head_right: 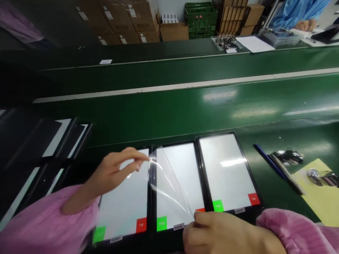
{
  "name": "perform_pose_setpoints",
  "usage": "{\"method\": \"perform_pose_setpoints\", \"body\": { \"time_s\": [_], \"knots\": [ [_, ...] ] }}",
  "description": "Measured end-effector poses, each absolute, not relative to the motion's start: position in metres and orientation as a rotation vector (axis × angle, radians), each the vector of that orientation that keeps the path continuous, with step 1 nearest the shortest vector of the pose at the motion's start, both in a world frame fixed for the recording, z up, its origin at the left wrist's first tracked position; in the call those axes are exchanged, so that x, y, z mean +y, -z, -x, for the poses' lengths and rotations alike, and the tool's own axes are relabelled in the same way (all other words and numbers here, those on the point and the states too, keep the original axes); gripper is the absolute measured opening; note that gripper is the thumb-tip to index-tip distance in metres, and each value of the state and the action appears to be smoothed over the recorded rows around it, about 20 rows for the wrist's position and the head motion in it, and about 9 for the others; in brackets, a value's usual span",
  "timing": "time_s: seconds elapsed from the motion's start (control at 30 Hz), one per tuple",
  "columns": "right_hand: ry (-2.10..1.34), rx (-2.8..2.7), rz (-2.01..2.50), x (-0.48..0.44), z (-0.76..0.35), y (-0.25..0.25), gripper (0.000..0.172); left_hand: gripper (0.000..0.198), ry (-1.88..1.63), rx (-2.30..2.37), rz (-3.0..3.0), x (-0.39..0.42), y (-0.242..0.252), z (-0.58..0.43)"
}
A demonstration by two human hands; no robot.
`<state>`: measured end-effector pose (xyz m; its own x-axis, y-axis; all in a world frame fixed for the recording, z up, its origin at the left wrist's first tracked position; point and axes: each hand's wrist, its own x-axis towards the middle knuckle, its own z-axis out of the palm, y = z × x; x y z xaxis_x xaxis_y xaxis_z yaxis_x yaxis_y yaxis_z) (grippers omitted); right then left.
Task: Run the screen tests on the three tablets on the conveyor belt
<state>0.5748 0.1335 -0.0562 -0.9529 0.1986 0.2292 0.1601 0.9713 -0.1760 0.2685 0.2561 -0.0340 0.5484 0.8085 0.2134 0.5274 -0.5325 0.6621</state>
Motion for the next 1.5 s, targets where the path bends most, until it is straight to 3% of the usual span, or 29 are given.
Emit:
{"method": "perform_pose_setpoints", "body": {
  "time_s": [0.1, 0.17, 0.3, 0.43, 0.53, 1.5],
  "knots": [
    [-0.206, -2.808, 0.352, 0.15, -0.566, 0.053, 0.03, 0.042, -0.555, 1.102, -2.397, 0.254, 0.053, -0.29],
    [-0.24, -2.761, 0.401, 0.174, -0.561, 0.052, 0.027, 0.047, -0.483, 1.068, -2.508, 0.249, 0.061, -0.297],
    [-0.729, -2.405, 0.609, 0.245, -0.561, 0.06, 0.023, 0.043, -0.453, 1.207, -2.406, 0.253, 0.061, -0.281],
    [-0.85, -2.071, 0.937, 0.305, -0.574, 0.06, 0.017, 0.043, -0.49, 1.728, -2.116, 0.277, 0.056, -0.25],
    [-0.87, -1.783, 1.132, 0.324, -0.584, 0.053, 0.018, 0.043, -0.346, 1.799, -2.037, 0.285, 0.061, -0.242],
    [-0.829, -1.713, 1.152, 0.304, -0.585, 0.019, 0.027, 0.022, -0.396, 1.738, -1.984, 0.282, 0.063, -0.258]
  ]
}}
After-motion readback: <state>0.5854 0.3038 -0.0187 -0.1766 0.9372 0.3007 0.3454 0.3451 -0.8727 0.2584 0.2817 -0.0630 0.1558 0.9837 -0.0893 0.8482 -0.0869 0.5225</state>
